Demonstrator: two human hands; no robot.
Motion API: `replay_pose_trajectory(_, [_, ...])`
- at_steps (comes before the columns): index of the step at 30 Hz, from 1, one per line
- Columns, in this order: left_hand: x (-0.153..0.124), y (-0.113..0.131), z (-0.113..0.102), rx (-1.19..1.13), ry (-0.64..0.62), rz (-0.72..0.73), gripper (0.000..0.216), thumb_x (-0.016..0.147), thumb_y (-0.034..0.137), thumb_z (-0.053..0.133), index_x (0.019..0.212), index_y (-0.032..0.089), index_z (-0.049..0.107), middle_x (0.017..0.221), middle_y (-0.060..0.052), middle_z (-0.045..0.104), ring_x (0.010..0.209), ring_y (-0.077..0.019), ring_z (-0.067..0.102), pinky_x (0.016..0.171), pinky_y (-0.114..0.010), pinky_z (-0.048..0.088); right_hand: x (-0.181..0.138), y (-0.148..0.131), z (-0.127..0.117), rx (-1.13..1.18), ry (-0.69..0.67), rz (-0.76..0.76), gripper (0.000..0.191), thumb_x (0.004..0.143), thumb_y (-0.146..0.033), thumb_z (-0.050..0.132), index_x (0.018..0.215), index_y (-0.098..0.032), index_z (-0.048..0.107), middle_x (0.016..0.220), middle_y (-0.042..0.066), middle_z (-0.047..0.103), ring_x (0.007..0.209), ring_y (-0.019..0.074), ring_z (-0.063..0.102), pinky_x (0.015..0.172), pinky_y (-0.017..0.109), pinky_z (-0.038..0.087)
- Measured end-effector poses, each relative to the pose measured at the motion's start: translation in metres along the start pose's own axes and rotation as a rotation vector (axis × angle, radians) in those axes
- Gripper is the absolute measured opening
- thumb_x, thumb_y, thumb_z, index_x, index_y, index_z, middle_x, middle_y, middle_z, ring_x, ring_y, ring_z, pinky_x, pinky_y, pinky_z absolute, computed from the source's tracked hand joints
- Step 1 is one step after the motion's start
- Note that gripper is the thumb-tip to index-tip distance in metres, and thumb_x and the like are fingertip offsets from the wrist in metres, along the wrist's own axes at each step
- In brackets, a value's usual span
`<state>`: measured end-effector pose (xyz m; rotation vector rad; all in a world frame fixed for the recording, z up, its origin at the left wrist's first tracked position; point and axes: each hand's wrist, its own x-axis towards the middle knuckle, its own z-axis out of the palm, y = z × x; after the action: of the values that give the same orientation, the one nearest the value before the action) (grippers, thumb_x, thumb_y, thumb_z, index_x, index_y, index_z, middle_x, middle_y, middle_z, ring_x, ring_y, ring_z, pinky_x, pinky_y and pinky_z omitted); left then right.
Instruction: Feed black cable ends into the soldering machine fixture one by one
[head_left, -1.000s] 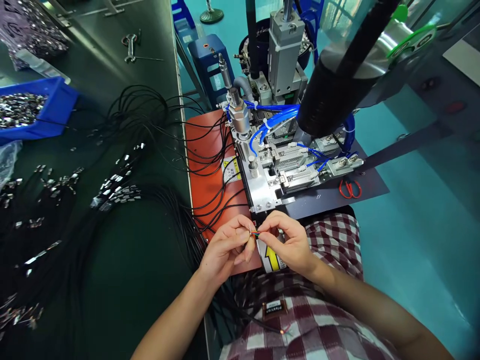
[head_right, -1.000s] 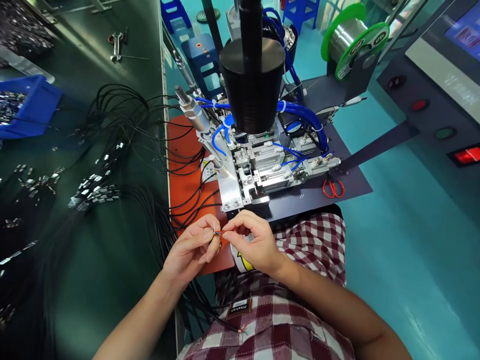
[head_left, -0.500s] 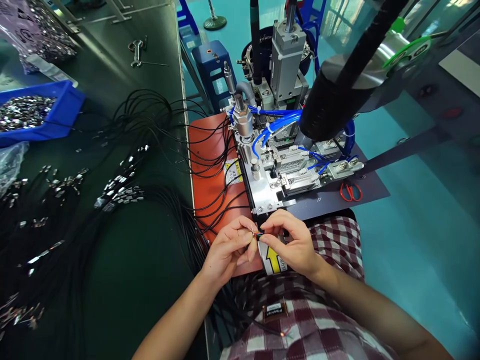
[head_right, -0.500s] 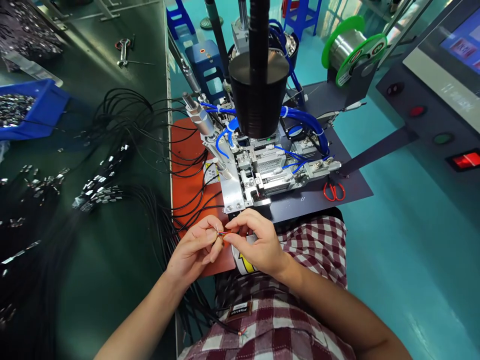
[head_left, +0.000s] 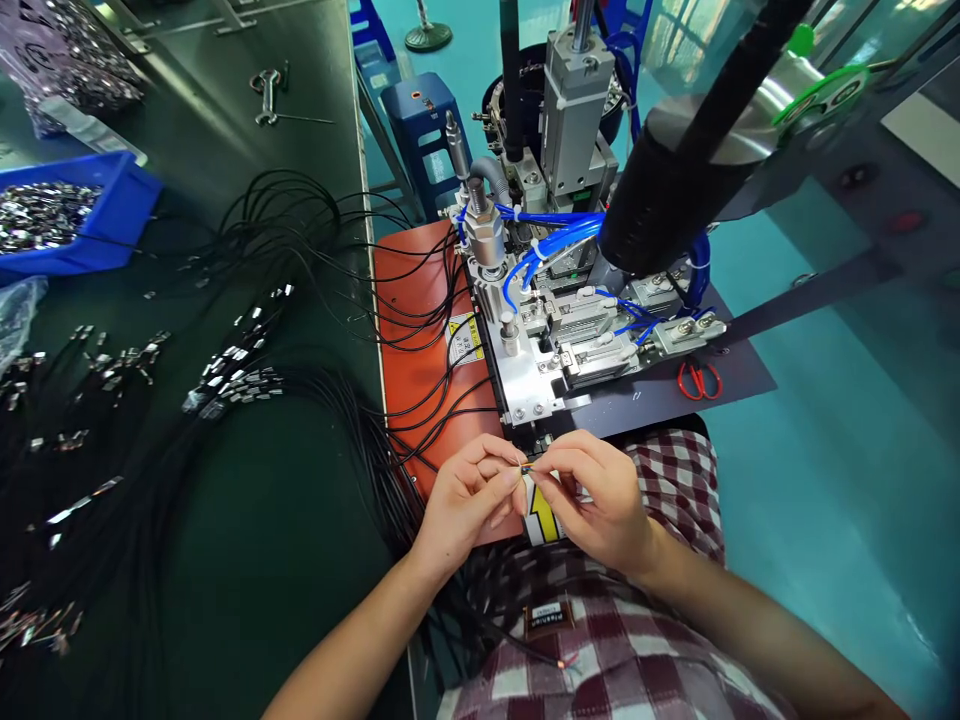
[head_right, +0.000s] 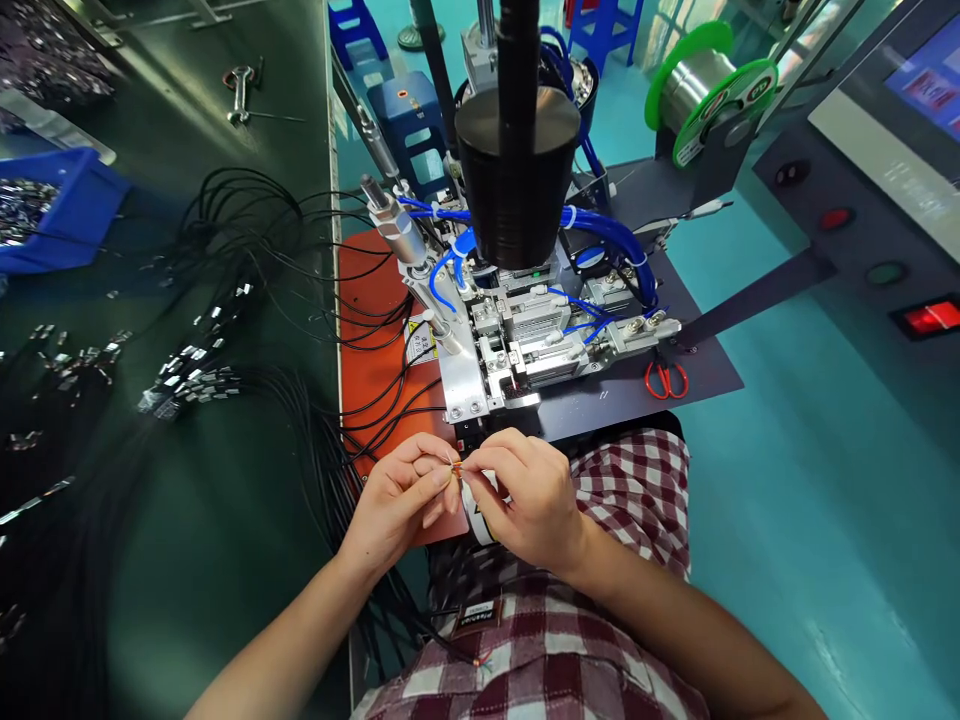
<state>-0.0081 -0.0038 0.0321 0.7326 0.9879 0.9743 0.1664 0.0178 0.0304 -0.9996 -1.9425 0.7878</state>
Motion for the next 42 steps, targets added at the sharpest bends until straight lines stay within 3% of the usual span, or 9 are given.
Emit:
replay_pose_trajectory(6, [0.001,-0.002,0.0,0.028,-0.022,-0.031,0.017,0.086,0.03,0.063,0.093,0.015,0.057,0.057,0.001,0.063,0.04,-0.003,0.033,0.041,-0.016,0.02,0.005,-0.004,-0.008,0.062,-0.095,0.071,0.009,0.09,-0.012,0.053,0.089,-0.021,0.057,0.082,0.004,0.06,0.076,0.0176,0.056,0.068,0.032,0.045])
replay_pose_trajectory(10, [0.003,-0.001,-0.001,-0.013,-0.04,-0.053,0.019,0.084,0.031,0.064,0.091,0.014,0.057,0.055,0.001,0.062,0.038,-0.0026,0.03,0.039,-0.016,0.017,0.004,-0.002,-0.011,0.143,-0.063,0.182,0.008,0.091,-0.014,0.053,0.086,-0.02,0.056,0.083,0.003,0.057,0.075,0.0159,0.054,0.068,0.031,0.044])
replay_pose_trajectory(15, [0.004,0.002,-0.003,-0.057,-0.065,-0.067,0.02,0.084,0.031,0.064,0.091,0.014,0.056,0.054,0.001,0.061,0.038,-0.0025,0.03,0.039,-0.015,0.017,0.001,0.003,-0.007,0.385,-0.102,0.444,0.008,0.09,-0.021,0.056,0.083,-0.02,0.061,0.08,0.001,0.057,0.069,0.0136,0.053,0.06,0.026,0.041])
replay_pose_trajectory(21, [0.004,0.002,-0.007,-0.115,-0.133,-0.054,0.021,0.084,0.03,0.064,0.095,0.014,0.056,0.054,0.0,0.062,0.039,-0.003,0.033,0.038,-0.015,0.018,0.008,0.004,0.001,0.692,-0.181,0.613,0.013,0.085,-0.029,0.062,0.08,-0.017,0.062,0.07,-0.002,0.051,0.049,0.0069,0.041,0.044,0.022,0.031])
replay_pose_trajectory(25, [0.005,0.002,-0.01,-0.14,-0.182,-0.054,0.021,0.084,0.03,0.064,0.096,0.014,0.056,0.055,0.0,0.062,0.038,-0.0028,0.031,0.038,-0.015,0.017,0.011,0.004,0.003,0.746,-0.215,0.611,0.017,0.085,-0.033,0.062,0.081,-0.016,0.061,0.069,-0.003,0.049,0.05,0.0069,0.038,0.045,0.022,0.029])
replay_pose_trajectory(29, [0.005,0.003,-0.01,-0.152,-0.193,-0.021,0.021,0.084,0.03,0.064,0.095,0.015,0.056,0.054,0.001,0.061,0.038,-0.003,0.032,0.039,-0.015,0.019,0.009,0.0,0.009,0.681,-0.208,0.519,0.019,0.089,-0.034,0.058,0.08,-0.017,0.059,0.074,-0.001,0.05,0.06,0.0103,0.043,0.053,0.023,0.035])
replay_pose_trajectory(34, [0.004,0.004,-0.008,-0.088,-0.114,0.018,0.024,0.082,0.031,0.068,0.097,0.014,0.059,0.055,0.002,0.061,0.039,-0.003,0.036,0.041,-0.015,0.025,0.0,-0.009,0.02,0.601,-0.128,0.459,0.018,0.093,-0.03,0.051,0.079,-0.019,0.054,0.076,0.0,0.051,0.067,0.0126,0.048,0.061,0.026,0.04])
replay_pose_trajectory(42, [0.0,0.001,0.001,-0.063,0.076,-0.042,0.019,0.079,0.029,0.071,0.086,0.013,0.062,0.056,0.002,0.061,0.037,-0.0021,0.039,0.039,-0.015,0.025,-0.008,-0.014,0.029,0.609,-0.081,0.542,0.016,0.095,-0.026,0.048,0.081,-0.02,0.053,0.073,-0.002,0.055,0.064,0.0116,0.05,0.061,0.025,0.04])
